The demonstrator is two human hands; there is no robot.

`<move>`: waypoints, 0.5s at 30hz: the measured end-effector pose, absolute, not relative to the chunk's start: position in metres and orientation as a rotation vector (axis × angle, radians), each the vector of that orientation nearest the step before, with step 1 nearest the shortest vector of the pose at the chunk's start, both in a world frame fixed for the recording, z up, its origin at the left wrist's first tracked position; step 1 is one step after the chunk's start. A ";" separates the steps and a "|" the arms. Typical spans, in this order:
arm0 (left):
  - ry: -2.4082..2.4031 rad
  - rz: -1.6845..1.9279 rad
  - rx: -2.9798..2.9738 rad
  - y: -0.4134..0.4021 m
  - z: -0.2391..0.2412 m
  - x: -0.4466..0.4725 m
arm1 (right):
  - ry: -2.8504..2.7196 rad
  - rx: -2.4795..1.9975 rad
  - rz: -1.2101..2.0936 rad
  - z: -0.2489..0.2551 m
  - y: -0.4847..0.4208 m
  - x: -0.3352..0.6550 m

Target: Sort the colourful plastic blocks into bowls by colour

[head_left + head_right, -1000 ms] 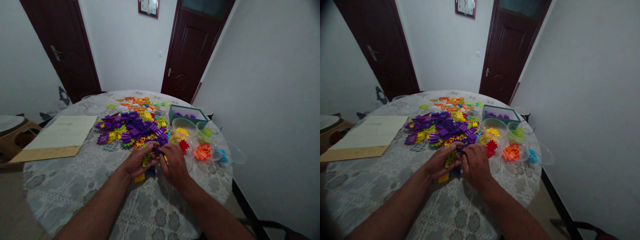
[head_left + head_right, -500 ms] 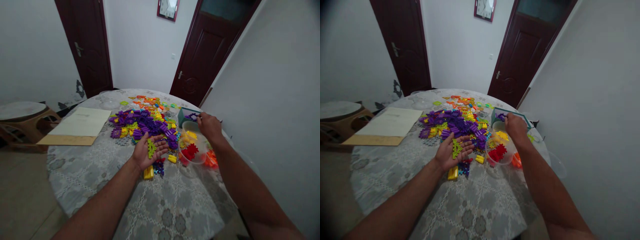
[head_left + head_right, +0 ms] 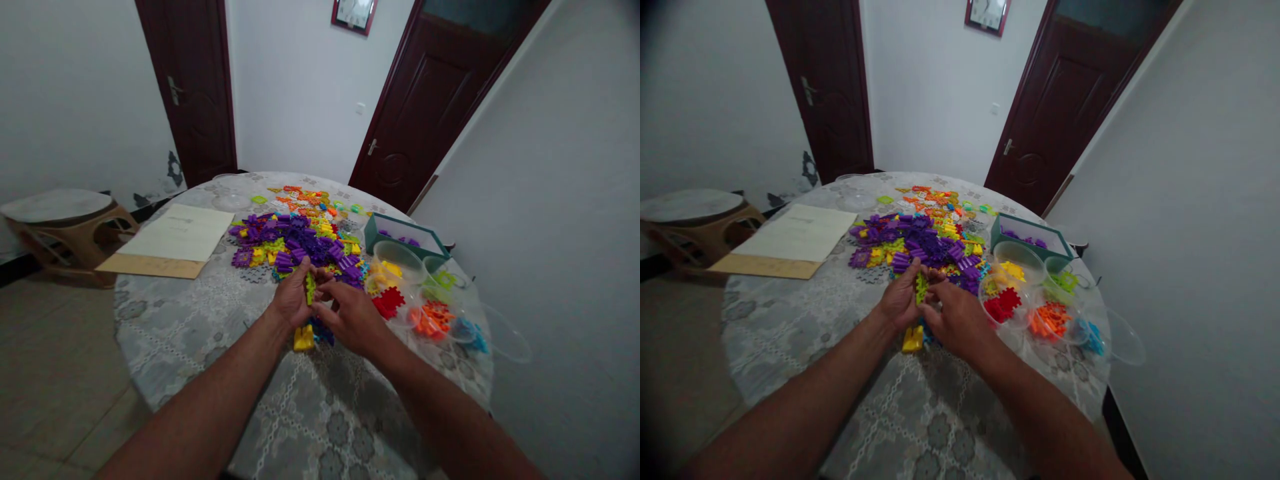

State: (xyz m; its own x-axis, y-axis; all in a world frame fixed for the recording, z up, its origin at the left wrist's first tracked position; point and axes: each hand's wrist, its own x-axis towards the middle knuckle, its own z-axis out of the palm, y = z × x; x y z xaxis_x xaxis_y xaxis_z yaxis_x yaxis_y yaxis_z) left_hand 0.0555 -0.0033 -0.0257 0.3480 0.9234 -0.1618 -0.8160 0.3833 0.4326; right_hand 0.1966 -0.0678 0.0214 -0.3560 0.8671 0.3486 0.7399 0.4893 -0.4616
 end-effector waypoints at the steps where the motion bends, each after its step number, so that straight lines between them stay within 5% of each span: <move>1: 0.432 1.154 0.324 -0.004 -0.026 0.056 | -2.163 -1.327 0.322 0.015 -0.071 0.189; 15: 0.446 1.197 0.398 -0.003 -0.023 0.056 | -1.873 -1.458 0.415 0.039 -0.080 0.226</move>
State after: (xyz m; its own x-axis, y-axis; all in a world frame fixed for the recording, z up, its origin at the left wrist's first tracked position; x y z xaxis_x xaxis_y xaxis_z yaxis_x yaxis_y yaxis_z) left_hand 0.0557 -0.0031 -0.0229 0.2986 0.9468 -0.1198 -0.7942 0.3161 0.5190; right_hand 0.2256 -0.0800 0.0390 -0.1056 0.9354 0.3376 0.7051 0.3098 -0.6378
